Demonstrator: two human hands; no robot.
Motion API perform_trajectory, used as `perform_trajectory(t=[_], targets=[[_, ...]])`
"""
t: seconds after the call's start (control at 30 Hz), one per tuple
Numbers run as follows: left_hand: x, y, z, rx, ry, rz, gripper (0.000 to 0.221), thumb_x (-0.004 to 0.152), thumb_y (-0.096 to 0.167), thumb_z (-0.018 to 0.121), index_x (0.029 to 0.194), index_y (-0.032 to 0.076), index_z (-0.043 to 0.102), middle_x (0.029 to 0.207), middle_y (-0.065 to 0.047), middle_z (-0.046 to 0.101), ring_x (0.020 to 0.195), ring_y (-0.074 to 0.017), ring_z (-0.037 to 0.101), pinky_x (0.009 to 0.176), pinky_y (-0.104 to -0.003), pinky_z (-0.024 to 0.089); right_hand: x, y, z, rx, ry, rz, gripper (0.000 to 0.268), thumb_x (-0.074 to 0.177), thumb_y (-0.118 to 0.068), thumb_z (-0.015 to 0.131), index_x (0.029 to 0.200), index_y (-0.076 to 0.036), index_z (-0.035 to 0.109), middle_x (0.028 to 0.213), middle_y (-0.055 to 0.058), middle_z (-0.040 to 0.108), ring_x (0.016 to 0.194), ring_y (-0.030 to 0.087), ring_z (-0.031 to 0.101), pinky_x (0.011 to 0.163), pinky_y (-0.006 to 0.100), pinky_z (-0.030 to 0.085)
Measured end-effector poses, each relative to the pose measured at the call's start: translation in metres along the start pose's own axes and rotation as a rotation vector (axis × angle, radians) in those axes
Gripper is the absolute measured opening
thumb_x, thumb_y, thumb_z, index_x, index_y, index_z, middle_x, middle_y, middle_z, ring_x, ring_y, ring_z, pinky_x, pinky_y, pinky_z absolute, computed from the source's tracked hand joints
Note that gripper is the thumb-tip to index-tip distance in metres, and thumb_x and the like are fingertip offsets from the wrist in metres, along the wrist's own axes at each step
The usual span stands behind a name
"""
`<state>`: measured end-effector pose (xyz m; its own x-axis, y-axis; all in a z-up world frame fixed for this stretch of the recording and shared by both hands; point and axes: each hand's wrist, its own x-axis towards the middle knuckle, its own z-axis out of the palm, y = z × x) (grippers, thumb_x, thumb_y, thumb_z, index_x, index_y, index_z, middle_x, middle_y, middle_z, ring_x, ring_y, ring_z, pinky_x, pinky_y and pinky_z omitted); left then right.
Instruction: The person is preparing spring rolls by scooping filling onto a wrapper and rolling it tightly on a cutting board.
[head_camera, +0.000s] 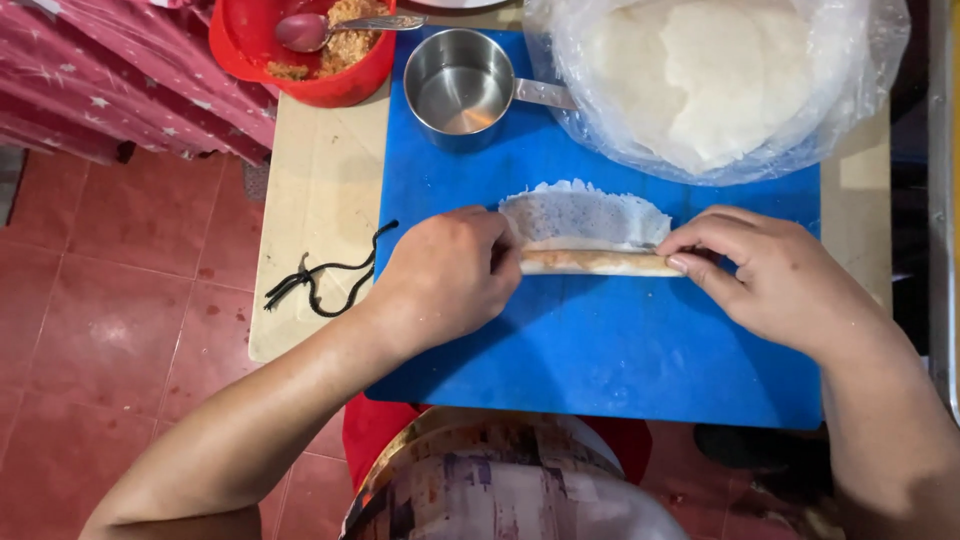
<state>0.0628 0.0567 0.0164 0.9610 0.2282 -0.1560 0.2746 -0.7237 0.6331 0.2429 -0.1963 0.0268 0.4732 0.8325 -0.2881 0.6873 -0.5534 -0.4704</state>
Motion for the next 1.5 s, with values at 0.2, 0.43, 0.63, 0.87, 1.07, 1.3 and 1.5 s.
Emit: perform_trajectory(t=[0.2,0.43,0.63,0.87,1.07,1.3,1.5], targets=[[-0.005,-0.006,0.005,-0.043,0.144,0.227,0.006,0.091,0.009,0.060,0.096,0.009,0.063,0.089,-0.011,0.062,0.073,-0.0326,0.062,0.060,-0.045,0.051,-0.005,0.005,0.009,0.036,0.188,-0.224,0.023,0.094,-0.008,0.068,0.113,-0.018,0.077,0.113,0.003,0.064,0.087,0.017,0.066,0.069,0.032,0.055],[-0.018,-0.006,0.002,0.026,0.126,0.319,0.023,0.094,0.022,0.071,0.109,0.005,0.069,0.103,-0.016,0.068,0.087,-0.0362,0.068,0.076,-0.047,0.056,-0.013,0.004,0.013,-0.102,0.222,-0.383,0.029,0.088,-0.018,0.076,0.116,-0.015,0.078,0.115,0.005,0.067,0.100,0.021,0.067,0.081,0.035,0.059],[-0.009,-0.017,0.013,-0.039,0.179,0.262,0.014,0.098,0.016,0.064,0.101,0.007,0.074,0.093,-0.012,0.066,0.079,-0.0331,0.067,0.067,-0.045,0.055,-0.006,0.009,0.012,-0.092,0.211,-0.390,0.028,0.091,-0.018,0.073,0.119,-0.018,0.076,0.112,0.004,0.069,0.099,0.021,0.067,0.079,0.035,0.058],[-0.008,-0.015,0.017,-0.023,0.153,0.188,0.017,0.096,0.019,0.064,0.086,0.009,0.072,0.084,-0.011,0.063,0.072,-0.0346,0.063,0.063,-0.048,0.050,0.003,0.007,-0.003,-0.028,0.041,-0.209,0.029,0.091,-0.024,0.069,0.118,-0.027,0.078,0.112,-0.004,0.073,0.097,0.016,0.067,0.072,0.035,0.057],[-0.019,-0.010,0.019,-0.012,0.122,0.232,0.021,0.098,0.022,0.065,0.090,0.007,0.077,0.085,-0.010,0.069,0.074,-0.0302,0.066,0.063,-0.043,0.054,-0.003,0.010,0.001,-0.021,-0.051,-0.171,0.030,0.090,-0.027,0.068,0.118,-0.026,0.079,0.110,-0.006,0.073,0.096,0.015,0.068,0.078,0.034,0.056],[-0.018,-0.003,0.014,-0.148,0.048,0.116,0.013,0.097,0.019,0.063,0.088,0.012,0.069,0.090,-0.006,0.075,0.078,-0.0282,0.069,0.065,-0.042,0.053,-0.024,-0.030,0.020,-0.278,0.327,-0.349,0.030,0.091,-0.002,0.069,0.120,-0.008,0.075,0.114,0.009,0.066,0.098,0.027,0.063,0.084,0.039,0.057],[-0.030,-0.002,0.020,-0.138,-0.025,0.135,0.016,0.097,0.023,0.062,0.089,0.012,0.070,0.084,-0.006,0.074,0.071,-0.0302,0.068,0.056,-0.046,0.050,-0.038,-0.077,0.044,-0.438,0.526,-0.148,0.036,0.096,-0.026,0.071,0.121,-0.001,0.077,0.121,0.014,0.073,0.103,0.030,0.069,0.092,0.040,0.060]])
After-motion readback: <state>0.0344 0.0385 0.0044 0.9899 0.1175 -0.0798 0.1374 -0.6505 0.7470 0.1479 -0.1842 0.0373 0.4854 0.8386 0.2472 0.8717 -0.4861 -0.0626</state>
